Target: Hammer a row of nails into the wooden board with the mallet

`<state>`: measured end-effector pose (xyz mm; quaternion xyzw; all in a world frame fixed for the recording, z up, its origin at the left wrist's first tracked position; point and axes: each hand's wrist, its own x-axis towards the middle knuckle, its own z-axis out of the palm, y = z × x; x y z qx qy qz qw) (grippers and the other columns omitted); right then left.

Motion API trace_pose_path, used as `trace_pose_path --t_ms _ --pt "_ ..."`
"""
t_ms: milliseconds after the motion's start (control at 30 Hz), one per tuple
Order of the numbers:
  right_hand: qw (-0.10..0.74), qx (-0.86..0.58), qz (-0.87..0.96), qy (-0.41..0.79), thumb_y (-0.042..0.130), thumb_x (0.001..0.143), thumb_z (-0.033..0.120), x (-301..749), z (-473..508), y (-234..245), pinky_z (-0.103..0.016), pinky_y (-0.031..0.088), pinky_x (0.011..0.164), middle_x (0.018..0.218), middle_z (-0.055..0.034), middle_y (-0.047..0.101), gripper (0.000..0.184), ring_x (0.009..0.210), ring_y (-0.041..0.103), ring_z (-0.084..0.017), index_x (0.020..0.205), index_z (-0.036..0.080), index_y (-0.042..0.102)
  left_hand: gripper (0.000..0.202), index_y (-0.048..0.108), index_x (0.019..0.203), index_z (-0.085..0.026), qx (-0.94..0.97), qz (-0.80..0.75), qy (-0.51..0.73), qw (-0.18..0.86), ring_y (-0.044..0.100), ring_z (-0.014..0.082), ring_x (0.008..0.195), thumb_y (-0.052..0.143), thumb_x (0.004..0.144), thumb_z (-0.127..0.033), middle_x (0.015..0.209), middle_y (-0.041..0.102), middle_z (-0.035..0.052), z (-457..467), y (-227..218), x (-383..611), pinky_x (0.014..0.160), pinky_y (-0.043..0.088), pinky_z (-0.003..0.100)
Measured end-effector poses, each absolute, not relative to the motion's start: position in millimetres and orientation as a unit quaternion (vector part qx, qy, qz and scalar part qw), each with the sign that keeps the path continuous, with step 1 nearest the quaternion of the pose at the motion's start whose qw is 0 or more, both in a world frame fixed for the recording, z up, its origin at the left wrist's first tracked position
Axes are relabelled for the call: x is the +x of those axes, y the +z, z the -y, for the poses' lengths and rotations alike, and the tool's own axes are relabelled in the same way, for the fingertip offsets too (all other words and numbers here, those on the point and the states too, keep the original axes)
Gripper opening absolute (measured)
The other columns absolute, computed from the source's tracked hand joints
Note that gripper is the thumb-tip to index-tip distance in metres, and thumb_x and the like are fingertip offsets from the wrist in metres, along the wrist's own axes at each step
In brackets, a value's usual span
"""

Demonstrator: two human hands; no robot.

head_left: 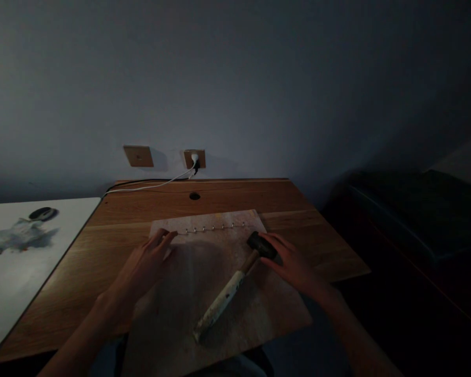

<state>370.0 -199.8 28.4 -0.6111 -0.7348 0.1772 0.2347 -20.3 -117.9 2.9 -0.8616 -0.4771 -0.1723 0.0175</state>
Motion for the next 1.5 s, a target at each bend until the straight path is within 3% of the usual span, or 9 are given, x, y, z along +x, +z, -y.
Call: trace_pose_path --t_ms 133,233,400,533,767,933,1133,1300,1500 --pt "0.251 -0.624 0.731 0.115 0.054 0.099 0.031 362.6 172.7 54.1 -0.038 0.051 0.1 0.123 -0.0103 0.067 0.031 0.112 0.066 -0.024 0.127 0.021 0.064 0.032 0.062 0.122 -0.019 -0.873 0.436 -0.218 -0.004 0.066 0.0282 0.103 0.048 0.093 -0.026 0.121 0.061 0.0137 88.2 10.8 -16.4 0.091 0.056 0.044" --pt "0.155 -0.649 0.741 0.077 0.052 0.1 0.023 349.7 142.4 67.1 -0.031 0.052 0.09 0.109 -0.0099 0.073 0.023 0.098 0.069 -0.02 0.113 0.018 0.069 0.031 0.065 0.117 -0.018 -0.881 0.425 -0.202 -0.043 0.068 0.0278 0.1 0.048 0.09 -0.02 0.116 0.065 0.0131 68.1 14.8 -11.4 0.091 0.056 0.044" --pt "0.062 -0.658 0.749 0.05 0.055 0.099 0.026 328.2 105.4 65.2 -0.033 0.05 0.089 0.106 -0.0162 0.075 0.022 0.101 0.07 -0.027 0.1 0.014 0.073 0.034 0.067 0.11 -0.017 -0.883 0.419 -0.187 -0.1 0.071 0.0216 0.088 0.044 0.086 -0.007 0.097 0.071 0.0095 55.8 12.3 -5.4 0.083 0.056 0.033" --pt "0.005 -0.67 0.741 0.03 0.053 0.1 0.03 318.7 97.3 60.4 -0.04 0.051 0.086 0.108 -0.0242 0.074 0.03 0.104 0.071 -0.035 0.099 0.01 0.075 0.035 0.068 0.11 -0.018 -0.882 0.417 -0.195 -0.101 0.071 0.0212 0.085 0.043 0.088 -0.006 0.095 0.071 0.0092 57.9 10.9 -5.6 0.08 0.055 0.031" --pt "-0.039 -0.67 0.741 0.019 0.055 0.097 0.023 313.4 94.7 62.9 -0.036 0.051 0.088 0.11 -0.0227 0.075 0.025 0.107 0.071 -0.032 0.099 0.012 0.077 0.037 0.068 0.111 -0.018 -0.879 0.419 -0.192 -0.122 0.07 0.022 0.083 0.047 0.083 -0.008 0.094 0.072 0.0086 54.3 10.2 -13.2 0.08 0.053 0.032" --pt "-0.03 -0.67 0.741 0.024 0.054 0.096 0.019 314.9 91.3 59.5 -0.034 0.051 0.084 0.109 -0.0205 0.076 0.023 0.103 0.072 -0.03 0.1 0.013 0.076 0.034 0.068 0.108 -0.018 -0.867 0.425 -0.213 -0.15 0.069 0.0202 0.08 0.048 0.081 -0.011 0.091 0.072 0.007 52.7 6.6 -17.4 0.075 0.052 0.03" --pt "0.012 -0.659 0.751 0.05 0.054 0.096 0.018 319.0 88.5 53.5 -0.032 0.05 0.081 0.105 -0.017 0.077 0.02 0.1 0.072 -0.028 0.096 0.015 0.074 0.019 0.064 0.088 -0.02 -0.846 0.431 -0.25 -0.19 0.066 0.0165 0.071 0.05 0.077 -0.014 0.082 0.069 0.0029 53.9 7.9 -14.9 0.068 0.051 0.026" --pt "0.066 -0.631 0.767 0.094 0.057 0.096 0.016 325.4 84.0 49.4 -0.027 0.048 0.086 0.104 -0.0121 0.078 0.018 0.1 0.072 -0.022 0.098 0.017 0.075 0.014 0.061 0.089 -0.019 -0.795 0.446 -0.327 -0.248 0.068 0.0169 0.073 0.055 0.078 -0.025 0.081 0.07 0.0025 52.6 4.8 -12.5 0.069 0.054 0.026" --pt "0.163 -0.599 0.77 0.147 0.06 0.093 0.013 327.1 79.0 44.4 -0.024 0.051 0.082 0.1 -0.0075 0.079 0.017 0.091 0.073 -0.017 0.104 0.017 0.073 0.017 0.065 0.088 -0.019 -0.813 0.435 -0.304 -0.238 0.064 0.0147 0.065 0.055 0.074 -0.019 0.076 0.069 0.0016 53.8 5.3 -6.4 0.064 0.051 0.025"
